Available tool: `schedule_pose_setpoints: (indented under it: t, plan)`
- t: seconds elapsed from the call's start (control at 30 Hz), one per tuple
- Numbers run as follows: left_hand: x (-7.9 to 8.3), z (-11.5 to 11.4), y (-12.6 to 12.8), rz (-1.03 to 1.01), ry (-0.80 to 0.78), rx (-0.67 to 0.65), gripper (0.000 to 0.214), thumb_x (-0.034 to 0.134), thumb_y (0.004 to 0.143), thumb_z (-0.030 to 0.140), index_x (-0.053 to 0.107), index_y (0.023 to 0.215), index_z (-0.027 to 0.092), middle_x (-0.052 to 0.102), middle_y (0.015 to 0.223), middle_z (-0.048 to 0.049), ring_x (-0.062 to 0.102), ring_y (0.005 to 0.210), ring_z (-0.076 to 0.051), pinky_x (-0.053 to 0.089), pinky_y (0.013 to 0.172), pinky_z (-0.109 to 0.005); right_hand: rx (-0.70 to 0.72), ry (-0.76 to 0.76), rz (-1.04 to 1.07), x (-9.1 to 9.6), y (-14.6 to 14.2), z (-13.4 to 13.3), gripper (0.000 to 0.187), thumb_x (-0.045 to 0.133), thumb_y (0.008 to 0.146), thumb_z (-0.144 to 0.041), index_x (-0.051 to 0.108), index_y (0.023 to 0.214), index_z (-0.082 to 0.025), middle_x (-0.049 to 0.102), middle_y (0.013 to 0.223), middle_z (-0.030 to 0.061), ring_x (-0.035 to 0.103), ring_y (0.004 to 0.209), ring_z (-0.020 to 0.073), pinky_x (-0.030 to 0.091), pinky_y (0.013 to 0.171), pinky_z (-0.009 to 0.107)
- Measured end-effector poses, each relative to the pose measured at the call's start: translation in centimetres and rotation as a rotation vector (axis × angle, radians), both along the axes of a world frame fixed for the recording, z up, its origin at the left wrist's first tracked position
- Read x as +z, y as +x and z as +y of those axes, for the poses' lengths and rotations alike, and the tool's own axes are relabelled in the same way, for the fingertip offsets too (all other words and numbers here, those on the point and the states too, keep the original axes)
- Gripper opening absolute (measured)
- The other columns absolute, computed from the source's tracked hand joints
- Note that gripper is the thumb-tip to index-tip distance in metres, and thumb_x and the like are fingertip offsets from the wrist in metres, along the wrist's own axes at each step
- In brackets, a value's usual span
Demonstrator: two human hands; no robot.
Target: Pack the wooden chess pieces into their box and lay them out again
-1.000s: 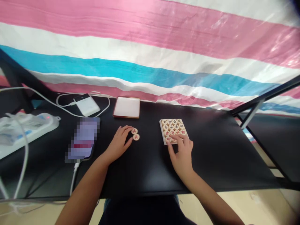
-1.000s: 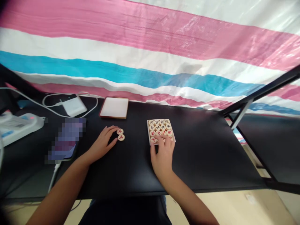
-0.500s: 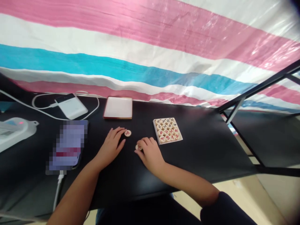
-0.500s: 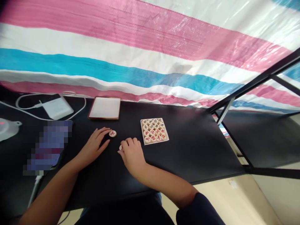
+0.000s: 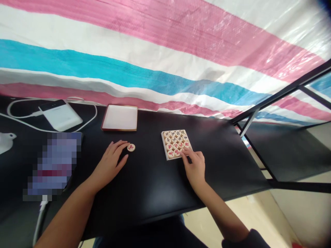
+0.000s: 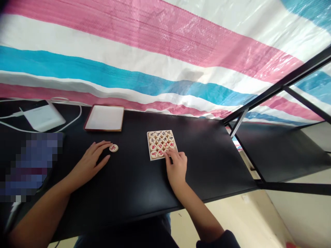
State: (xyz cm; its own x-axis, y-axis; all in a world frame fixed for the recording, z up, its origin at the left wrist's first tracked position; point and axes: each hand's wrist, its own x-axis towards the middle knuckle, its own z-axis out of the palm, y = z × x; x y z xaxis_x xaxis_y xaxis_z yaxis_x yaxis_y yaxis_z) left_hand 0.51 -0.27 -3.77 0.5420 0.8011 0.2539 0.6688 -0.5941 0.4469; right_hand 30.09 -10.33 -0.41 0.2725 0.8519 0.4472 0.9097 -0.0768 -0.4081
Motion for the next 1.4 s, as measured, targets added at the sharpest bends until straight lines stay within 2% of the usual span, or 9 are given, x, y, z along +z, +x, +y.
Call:
schedule_pose_setpoints:
  t: [0.13, 0.27, 0.37, 0.5, 0.87, 1.07, 1.17, 1.33, 1.4]
  plan:
    - [0.3, -0.1, 0.2, 0.005, -0.012, 0.011, 0.037, 0.035, 0.087, 0.032, 0.04, 0.121, 0.017, 0.049, 0.123, -0.0093, 0.041, 0.12, -0.023, 0.022, 0.106, -0.049, -0.001, 0.042, -0.044, 1.7, -1.3, -0.4, 0.012, 0.053, 0.081, -0.027, 0.064, 0.083, -0.021, 0.066, 0.091, 0.0046, 0.05, 0.079, 0.0183, 0.037, 0.076, 0.036]
    - [0.5, -0.4, 0.3, -0.008, -0.035, 0.02, 0.038, 0.034, 0.087, 0.029, 0.037, 0.122, 0.016, 0.048, 0.124, -0.0108, 0.04, 0.122, -0.023, 0.022, 0.106, -0.05, 0.154, 0.015, 0.033, 3.8, -6.6, 1.6, 0.013, 0.049, 0.081, -0.022, 0.061, 0.088, -0.022, 0.06, 0.092, 0.0047, 0.05, 0.088, 0.0202, 0.036, 0.081, 0.038]
    - [0.4, -0.4, 0.0, -0.046, -0.045, 0.039, 0.037, 0.032, 0.087, 0.026, 0.036, 0.122, 0.014, 0.048, 0.124, -0.0124, 0.039, 0.122, -0.023, 0.025, 0.105, -0.05, 0.35, -0.128, 0.012, 3.1, -11.6, 4.3, 0.025, 0.051, 0.079, -0.021, 0.057, 0.104, -0.021, 0.058, 0.101, 0.0073, 0.046, 0.091, 0.0227, 0.038, 0.078, 0.038]
    - [-0.1, -0.2, -0.3, -0.106, -0.05, 0.053, 0.036, 0.032, 0.086, 0.023, 0.038, 0.121, 0.016, 0.048, 0.122, -0.0129, 0.041, 0.121, -0.024, 0.029, 0.103, -0.051, 0.401, -0.246, -0.112, 1.2, -15.3, 6.9, 0.022, 0.055, 0.078, -0.021, 0.058, 0.1, -0.02, 0.057, 0.093, 0.0088, 0.044, 0.084, 0.0232, 0.039, 0.07, 0.037]
    - [-0.7, 0.1, -0.2, -0.066, 0.009, 0.069, 0.036, 0.033, 0.086, 0.03, 0.038, 0.12, 0.017, 0.048, 0.12, -0.0135, 0.041, 0.119, -0.028, 0.031, 0.1, -0.054, 0.324, -0.268, -0.05, 1.9, -8.9, 2.1, 0.016, 0.051, 0.08, -0.017, 0.058, 0.093, -0.02, 0.057, 0.089, 0.0053, 0.047, 0.085, 0.0198, 0.039, 0.075, 0.035]
    - [-0.8, 0.1, -0.2, -0.055, 0.011, 0.076, 0.038, 0.033, 0.086, 0.033, 0.037, 0.121, 0.018, 0.048, 0.122, -0.0128, 0.042, 0.119, -0.028, 0.031, 0.1, -0.053, 0.275, -0.272, -0.149, 1.3, -9.9, 2.5, 0.032, 0.059, 0.076, -0.03, 0.055, 0.107, -0.021, 0.056, 0.095, 0.0084, 0.046, 0.087, 0.0234, 0.04, 0.074, 0.039]
    - [-0.7, 0.1, -0.2, -0.048, 0.015, 0.072, 0.038, 0.033, 0.086, 0.033, 0.038, 0.121, 0.018, 0.049, 0.122, -0.0127, 0.042, 0.119, -0.028, 0.031, 0.1, -0.054, 0.267, -0.27, -0.164, 1.0, -10.9, 3.1, 0.025, 0.057, 0.078, -0.028, 0.058, 0.102, -0.021, 0.057, 0.091, 0.0091, 0.046, 0.085, 0.0238, 0.04, 0.073, 0.04]
    - [-0.5, 0.1, -0.3, -0.045, 0.03, 0.07, 0.038, 0.033, 0.086, 0.034, 0.037, 0.121, 0.019, 0.049, 0.121, -0.0116, 0.042, 0.119, -0.028, 0.031, 0.1, -0.054, 0.367, -0.225, 0.039, 1.9, -9.6, 1.7, 0.018, 0.055, 0.079, -0.025, 0.06, 0.097, -0.021, 0.061, 0.089, 0.0045, 0.049, 0.084, 0.0201, 0.04, 0.076, 0.035]
    - [-0.5, 0.1, -0.3, -0.035, 0.031, 0.063, 0.038, 0.033, 0.086, 0.035, 0.036, 0.121, 0.02, 0.049, 0.121, -0.0116, 0.042, 0.119, -0.029, 0.031, 0.1, -0.054, 0.304, -0.158, 0.14, 2.9, -7.4, 0.8, 0.018, 0.057, 0.078, -0.027, 0.059, 0.096, -0.022, 0.062, 0.089, 0.0028, 0.05, 0.084, 0.0183, 0.039, 0.078, 0.033]
